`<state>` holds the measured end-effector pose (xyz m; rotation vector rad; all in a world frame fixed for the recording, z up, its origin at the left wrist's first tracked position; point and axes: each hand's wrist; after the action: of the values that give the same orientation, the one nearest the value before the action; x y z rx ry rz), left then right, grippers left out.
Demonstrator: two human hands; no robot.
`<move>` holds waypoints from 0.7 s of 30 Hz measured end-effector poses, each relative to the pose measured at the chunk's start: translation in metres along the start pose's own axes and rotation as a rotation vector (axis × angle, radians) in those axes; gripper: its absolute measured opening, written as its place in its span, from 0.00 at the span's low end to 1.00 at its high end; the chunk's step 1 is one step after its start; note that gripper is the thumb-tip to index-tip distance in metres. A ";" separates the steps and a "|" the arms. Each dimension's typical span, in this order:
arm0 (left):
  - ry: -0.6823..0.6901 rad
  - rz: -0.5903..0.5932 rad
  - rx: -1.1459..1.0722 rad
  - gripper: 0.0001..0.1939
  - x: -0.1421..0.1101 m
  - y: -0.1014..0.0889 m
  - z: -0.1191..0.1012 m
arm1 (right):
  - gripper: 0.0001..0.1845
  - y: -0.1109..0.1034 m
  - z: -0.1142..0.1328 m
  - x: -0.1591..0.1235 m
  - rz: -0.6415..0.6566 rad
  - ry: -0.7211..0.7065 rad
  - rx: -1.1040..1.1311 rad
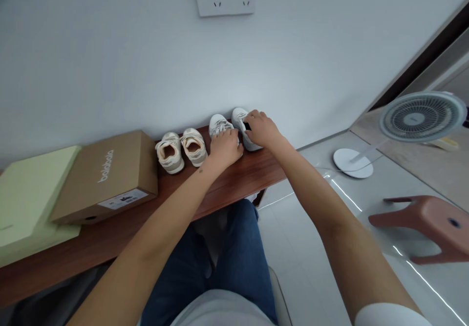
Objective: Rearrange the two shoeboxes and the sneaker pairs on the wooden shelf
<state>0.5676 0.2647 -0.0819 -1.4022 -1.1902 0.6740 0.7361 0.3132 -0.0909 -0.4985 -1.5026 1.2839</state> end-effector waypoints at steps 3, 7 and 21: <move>0.095 -0.152 -0.161 0.21 -0.032 -0.018 0.000 | 0.19 -0.025 0.024 -0.012 -0.158 -0.075 0.128; 0.169 -0.285 -0.392 0.22 -0.111 -0.026 0.025 | 0.15 -0.030 0.077 -0.051 -0.243 -0.149 0.315; -0.998 -0.831 -0.720 0.32 -0.318 0.018 0.250 | 0.26 0.085 0.307 -0.062 0.098 0.070 1.029</move>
<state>0.2430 0.0684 -0.2234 -0.8885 -2.7976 0.3091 0.4623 0.1509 -0.1557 0.0696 -0.6015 1.8722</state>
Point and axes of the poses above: each hand's wrist, its own x-axis towards the middle knuckle, its own y-axis out of the palm, z = x × y, and after that the axes turned 3 degrees about -x, right-handed
